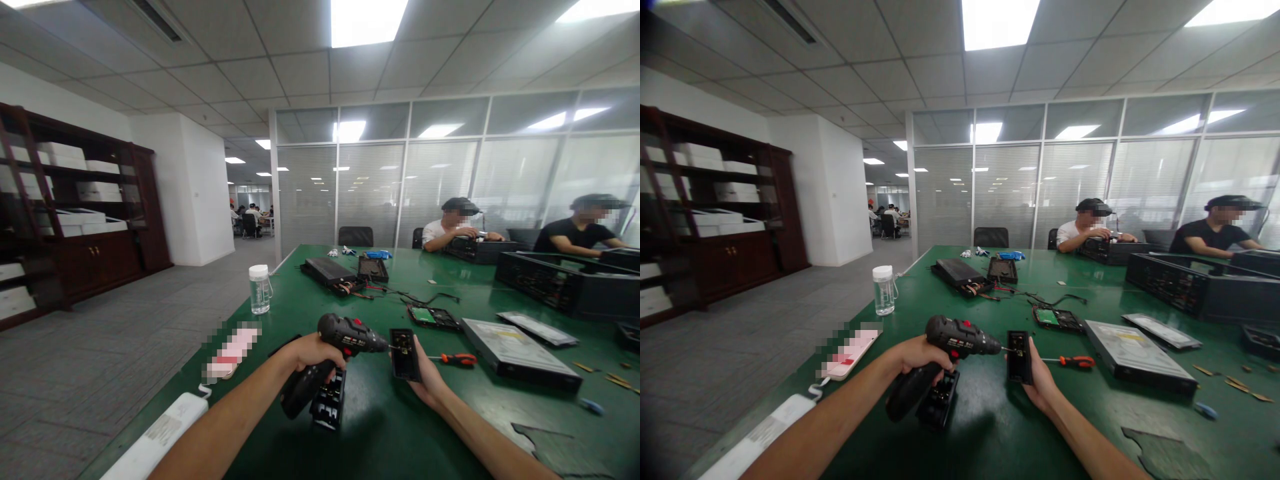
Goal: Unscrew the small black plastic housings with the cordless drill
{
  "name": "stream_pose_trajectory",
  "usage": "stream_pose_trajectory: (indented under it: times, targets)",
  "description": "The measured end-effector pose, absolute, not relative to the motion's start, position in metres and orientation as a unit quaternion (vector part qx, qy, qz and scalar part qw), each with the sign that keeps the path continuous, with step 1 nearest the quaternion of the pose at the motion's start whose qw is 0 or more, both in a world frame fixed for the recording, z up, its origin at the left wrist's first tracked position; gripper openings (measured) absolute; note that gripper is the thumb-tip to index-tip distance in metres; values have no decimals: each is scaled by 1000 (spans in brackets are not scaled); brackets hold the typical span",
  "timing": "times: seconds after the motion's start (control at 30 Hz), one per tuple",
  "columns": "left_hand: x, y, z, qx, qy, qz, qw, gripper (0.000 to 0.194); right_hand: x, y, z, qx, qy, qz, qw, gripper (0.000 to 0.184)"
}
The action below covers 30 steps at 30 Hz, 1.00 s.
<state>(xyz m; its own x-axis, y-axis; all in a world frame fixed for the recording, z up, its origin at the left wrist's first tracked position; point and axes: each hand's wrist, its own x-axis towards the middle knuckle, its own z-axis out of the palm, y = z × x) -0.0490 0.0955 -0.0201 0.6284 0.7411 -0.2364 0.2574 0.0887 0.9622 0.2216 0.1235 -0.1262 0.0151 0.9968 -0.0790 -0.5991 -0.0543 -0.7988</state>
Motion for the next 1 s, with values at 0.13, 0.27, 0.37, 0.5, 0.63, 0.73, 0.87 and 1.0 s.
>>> stream_pose_trajectory:
  times: [0.13,0.27,0.37,0.5,0.63,0.73,0.87,1.0]
  targets:
    - [-49,95,-19,646,384,189,632,27,221,123,-125,-346,-284,643,621,35]
    - [-49,96,-19,644,393,182,630,26,221,123,-125,-347,-284,643,620,35]
    - [-49,96,-20,643,394,182,631,26,222,123,-125,-343,-286,641,625,35]
    - [-49,96,-20,640,397,188,631,26,222,124,-127,-344,-290,644,619,35]
    - [-49,96,-20,646,391,183,630,26,223,125,-127,-342,-295,645,616,36]
    - [-49,97,-21,647,390,186,628,26,223,125,-127,-341,-297,645,616,36]
    - [-50,97,-21,644,387,193,631,27,223,124,-126,-342,-293,649,613,36]
    - [-50,96,-20,643,392,187,630,27,222,124,-126,-341,-293,649,614,35]
